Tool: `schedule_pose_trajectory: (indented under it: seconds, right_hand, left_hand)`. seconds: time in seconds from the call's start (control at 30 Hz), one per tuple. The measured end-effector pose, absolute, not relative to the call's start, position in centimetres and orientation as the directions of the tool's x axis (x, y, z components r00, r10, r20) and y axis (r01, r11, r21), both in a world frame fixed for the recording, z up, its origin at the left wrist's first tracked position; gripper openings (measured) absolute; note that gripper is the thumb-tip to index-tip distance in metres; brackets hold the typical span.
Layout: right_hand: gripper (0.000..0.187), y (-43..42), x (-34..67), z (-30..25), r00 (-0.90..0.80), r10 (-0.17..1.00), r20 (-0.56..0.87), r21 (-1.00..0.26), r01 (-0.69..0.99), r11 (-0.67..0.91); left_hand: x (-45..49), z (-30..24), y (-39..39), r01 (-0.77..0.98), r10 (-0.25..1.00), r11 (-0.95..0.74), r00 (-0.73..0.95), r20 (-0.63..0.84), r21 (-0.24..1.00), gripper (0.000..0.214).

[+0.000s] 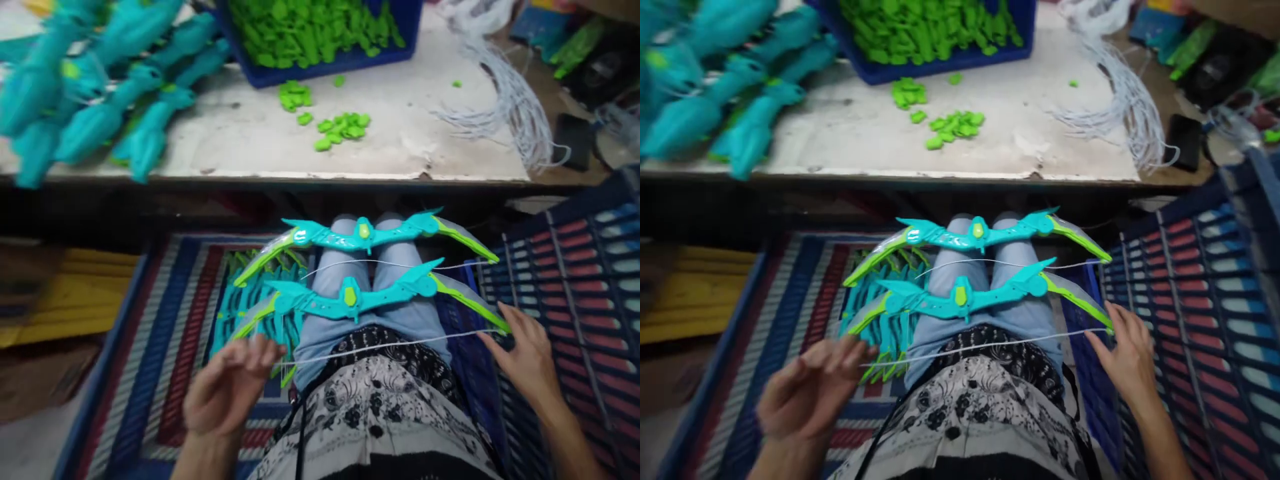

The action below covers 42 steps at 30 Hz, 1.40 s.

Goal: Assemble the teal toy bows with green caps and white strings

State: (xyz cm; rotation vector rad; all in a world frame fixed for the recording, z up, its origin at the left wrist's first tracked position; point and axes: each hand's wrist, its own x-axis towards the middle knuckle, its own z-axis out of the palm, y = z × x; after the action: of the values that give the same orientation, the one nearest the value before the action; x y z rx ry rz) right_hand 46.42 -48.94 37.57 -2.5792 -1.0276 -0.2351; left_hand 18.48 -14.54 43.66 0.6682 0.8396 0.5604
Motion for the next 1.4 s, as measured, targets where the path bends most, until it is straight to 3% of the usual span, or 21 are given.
schedule_pose_trajectory:
  seconds: [0.07,0.17,0.23,0.3,0.37,0.43,0.53,0.6,0.73,0.8,0.9,1.1,1.4]
  right_hand:
    - [0.048,-44.5,45.7,39.3,0.611,0.69,0.388,-0.29,0.792,-0.538]
    - [0.037,-35.3,42.6,39.8,0.291,0.856,0.428,-0.355,0.925,-0.137]
    - [0.034,-29.2,39.6,38.6,0.027,0.954,0.298,-0.322,0.944,0.074]
    - [0.039,-24.6,36.9,36.9,-0.096,0.99,0.104,-0.247,0.962,0.119]
    - [0.044,-22.1,35.4,35.8,-0.108,0.992,-0.067,-0.185,0.978,0.094]
    - [0.052,-21.3,35.4,35.7,-0.092,0.982,-0.165,-0.201,0.978,0.058]
    - [0.06,-22.2,37.7,37.0,-0.128,0.969,-0.21,-0.415,0.909,0.031]
    - [0.054,-23.0,39.8,37.9,-0.171,0.957,-0.234,-0.606,0.796,-0.006]
    - [0.049,-23.7,43.0,38.2,-0.174,0.91,-0.376,-0.828,0.505,-0.246]
    - [0.055,-23.7,43.8,38.0,-0.159,0.871,-0.464,-0.838,0.398,-0.374]
    - [0.062,-23.6,44.3,37.9,-0.156,0.835,-0.528,-0.825,0.326,-0.462]
    - [0.065,-23.6,44.2,38.4,-0.144,0.821,-0.552,-0.817,0.289,-0.499]
    - [0.059,-23.8,44.3,38.0,-0.124,0.834,-0.537,-0.823,0.294,-0.487]
  left_hand:
    - [18.9,42.7,-16.1,-0.135,0.667,0.652,0.57,-0.479,0.746,0.03]
    - [19.3,41.4,-17.7,-0.106,0.612,0.699,0.599,-0.516,0.707,0.035]
    - [19.4,40.9,-18.3,-0.093,0.557,0.749,0.624,-0.547,0.656,0.041]
    - [19.4,40.8,-18.6,-0.068,0.506,0.782,0.648,-0.569,0.619,0.038]
    - [19.4,40.8,-18.6,-0.076,0.485,0.801,0.664,-0.569,0.594,0.036]
    - [19.1,41.1,-18.4,-0.144,0.513,0.803,0.662,-0.547,0.579,0.036]
    - [18.5,41.8,-17.6,-0.28,0.622,0.748,0.613,-0.488,0.602,0.036]
    - [18.0,42.2,-16.7,-0.34,0.719,0.666,0.526,-0.453,0.663,0.036]
    - [17.4,42.7,-13.7,-0.334,0.893,0.449,0.181,-0.411,0.829,0.036]
    - [17.2,42.5,-12.1,-0.281,0.925,0.372,0.036,-0.378,0.884,0.035]
    - [17.3,41.9,-10.0,-0.188,0.947,0.308,-0.034,-0.32,0.933,0.03]
    - [18.3,40.9,-8.1,-0.06,0.978,0.208,0.039,-0.206,0.976,0.025]
    - [18.8,41.1,-7.2,-0.034,0.983,0.179,0.043,-0.178,0.983,0.023]
